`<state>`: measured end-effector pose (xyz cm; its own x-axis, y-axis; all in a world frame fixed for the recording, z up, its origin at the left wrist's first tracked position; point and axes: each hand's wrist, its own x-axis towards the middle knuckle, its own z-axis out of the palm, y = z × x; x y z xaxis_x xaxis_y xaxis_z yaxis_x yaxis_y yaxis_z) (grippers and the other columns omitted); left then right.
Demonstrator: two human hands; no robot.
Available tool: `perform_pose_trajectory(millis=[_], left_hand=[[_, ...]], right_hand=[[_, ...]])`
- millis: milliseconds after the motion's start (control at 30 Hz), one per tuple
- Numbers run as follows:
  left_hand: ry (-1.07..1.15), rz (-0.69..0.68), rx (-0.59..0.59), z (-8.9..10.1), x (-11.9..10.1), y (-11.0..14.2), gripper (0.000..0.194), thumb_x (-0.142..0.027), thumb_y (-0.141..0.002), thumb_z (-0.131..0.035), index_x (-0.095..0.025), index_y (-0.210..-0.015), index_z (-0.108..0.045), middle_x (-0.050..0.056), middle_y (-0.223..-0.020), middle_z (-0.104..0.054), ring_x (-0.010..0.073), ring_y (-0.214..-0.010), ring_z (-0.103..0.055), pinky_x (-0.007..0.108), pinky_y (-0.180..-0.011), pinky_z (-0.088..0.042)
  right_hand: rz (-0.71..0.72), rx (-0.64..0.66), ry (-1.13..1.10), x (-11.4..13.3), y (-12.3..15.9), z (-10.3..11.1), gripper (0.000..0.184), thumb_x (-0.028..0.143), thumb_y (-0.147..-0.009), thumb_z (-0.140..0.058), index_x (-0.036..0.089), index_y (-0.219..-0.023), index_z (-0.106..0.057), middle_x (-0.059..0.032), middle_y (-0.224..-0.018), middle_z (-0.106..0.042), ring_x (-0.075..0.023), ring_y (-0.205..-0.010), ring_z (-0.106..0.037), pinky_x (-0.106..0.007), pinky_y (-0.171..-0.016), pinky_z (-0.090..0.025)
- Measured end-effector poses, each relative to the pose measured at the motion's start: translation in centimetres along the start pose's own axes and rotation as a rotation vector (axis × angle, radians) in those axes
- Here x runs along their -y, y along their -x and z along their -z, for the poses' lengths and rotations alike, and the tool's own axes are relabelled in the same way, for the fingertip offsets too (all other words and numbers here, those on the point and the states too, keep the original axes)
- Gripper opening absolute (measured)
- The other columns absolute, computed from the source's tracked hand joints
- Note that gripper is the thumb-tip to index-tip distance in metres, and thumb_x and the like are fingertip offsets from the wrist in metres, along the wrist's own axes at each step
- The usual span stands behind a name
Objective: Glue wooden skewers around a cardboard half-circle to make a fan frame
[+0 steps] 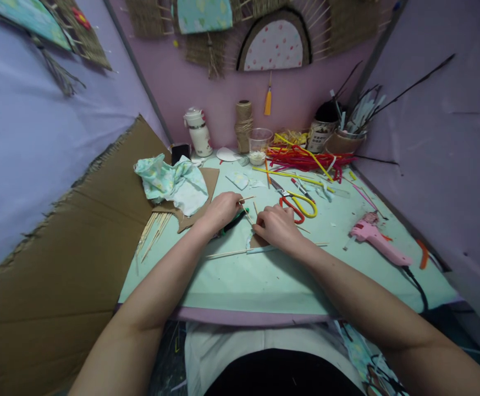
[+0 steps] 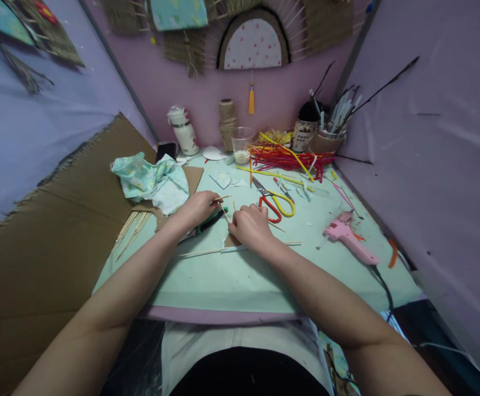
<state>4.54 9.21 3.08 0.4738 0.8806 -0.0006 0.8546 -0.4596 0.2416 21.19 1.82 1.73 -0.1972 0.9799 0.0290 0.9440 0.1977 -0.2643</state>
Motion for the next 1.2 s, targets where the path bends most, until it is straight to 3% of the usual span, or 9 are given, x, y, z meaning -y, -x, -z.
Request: perform_pose_trajectory(millis=[233,367,467,567,700,800,933,1033,1200], left_hand=[[0.234,0.061,-0.158,1.3,0.0,1.3,0.025,-0.017,-0.086,-0.057,-0.015,-0.106,-0.073,0.010,-0.103,-0.074,0.0233,-0.098,-0.065,0.031,-0.088,-0.047],[0.974,0.241,-0.318,2.3,-0.4,3.5,0.024,-0.027,-0.089,-0.056,-0.014,-0.101,-0.072,0.007,-0.093,-0.072,0.0127,-0.070,-0.058,0.023,-0.063,-0.045],[1.642,0.327,-0.214,1.9,-1.0,5.4,0.024,-0.029,-0.089,-0.056,-0.012,-0.097,-0.071,0.006,-0.081,-0.067,0.0070,-0.053,-0.045,0.019,-0.047,-0.037],[1.922,0.397,-0.165,0.6,-1.7,6.5,0.019,-0.025,-0.087,-0.060,-0.012,-0.095,-0.071,0.009,-0.086,-0.069,0.0089,-0.065,-0.058,0.018,-0.057,-0.048],[2.002,0.377,-0.169,-0.4,-2.5,6.8,0.018,-0.024,-0.091,-0.057,-0.015,-0.099,-0.071,0.012,-0.110,-0.070,0.0192,-0.105,-0.066,0.032,-0.091,-0.055],[2.001,0.315,-0.161,-0.4,-2.6,6.8,0.017,-0.024,-0.092,-0.058,-0.015,-0.101,-0.070,0.012,-0.116,-0.069,0.0211,-0.112,-0.065,0.036,-0.097,-0.053],[1.994,0.335,-0.326,-0.2,-2.1,6.5,0.013,-0.021,-0.093,-0.058,-0.013,-0.094,-0.069,0.008,-0.094,-0.070,0.0108,-0.077,-0.066,0.022,-0.070,-0.055],[2.032,0.362,-0.429,-0.2,-1.6,6.3,0.017,-0.018,-0.095,-0.054,-0.011,-0.086,-0.066,-0.001,-0.066,-0.057,0.0018,-0.045,-0.042,0.013,-0.043,-0.033],[2.012,0.392,-0.418,-0.5,-1.5,6.1,0.015,-0.019,-0.092,-0.057,-0.010,-0.081,-0.064,-0.003,-0.061,-0.050,0.0013,-0.042,-0.033,0.013,-0.040,-0.024]], right_hand=[[-0.054,-0.075,-0.054,-0.7,-0.2,0.6,0.027,0.032,-0.090,-0.052,0.019,-0.076,-0.071,-0.0072,-0.090,-0.070,-0.0241,-0.095,-0.053,-0.036,-0.075,-0.023],[-0.091,-0.174,-0.147,-1.1,-0.5,1.0,0.026,0.031,-0.090,-0.051,0.019,-0.075,-0.069,-0.0071,-0.092,-0.069,-0.0239,-0.097,-0.054,-0.036,-0.079,-0.026],[-0.053,-0.242,-0.296,-1.1,-0.5,1.2,0.022,0.030,-0.090,-0.054,0.019,-0.075,-0.066,-0.0056,-0.090,-0.069,-0.0219,-0.094,-0.055,-0.035,-0.082,-0.029],[0.073,-0.258,-0.484,-0.7,-0.3,1.2,0.018,0.027,-0.089,-0.056,0.019,-0.075,-0.064,-0.0033,-0.085,-0.068,-0.0185,-0.089,-0.057,-0.032,-0.083,-0.033],[0.218,-0.186,-0.623,0.3,0.2,0.9,0.018,0.027,-0.090,-0.056,0.019,-0.077,-0.064,-0.0020,-0.083,-0.067,-0.0168,-0.087,-0.057,-0.029,-0.083,-0.036],[0.255,-0.138,-0.602,0.6,0.4,0.6,0.017,0.029,-0.092,-0.057,0.019,-0.082,-0.067,-0.0017,-0.085,-0.068,-0.0167,-0.088,-0.057,-0.030,-0.082,-0.035],[0.152,-0.209,-0.441,0.2,0.2,0.6,0.017,0.029,-0.094,-0.055,0.020,-0.088,-0.069,-0.0028,-0.091,-0.069,-0.0178,-0.092,-0.057,-0.032,-0.084,-0.032],[0.034,-0.205,-0.213,-0.2,-0.2,0.3,0.021,0.033,-0.094,-0.055,0.020,-0.085,-0.069,-0.0053,-0.094,-0.068,-0.0218,-0.097,-0.054,-0.035,-0.084,-0.029],[0.049,-0.165,0.047,0.3,-0.6,-0.9,0.028,0.038,-0.093,-0.056,0.017,-0.082,-0.070,-0.0114,-0.097,-0.066,-0.0276,-0.102,-0.050,-0.039,-0.083,-0.027]])
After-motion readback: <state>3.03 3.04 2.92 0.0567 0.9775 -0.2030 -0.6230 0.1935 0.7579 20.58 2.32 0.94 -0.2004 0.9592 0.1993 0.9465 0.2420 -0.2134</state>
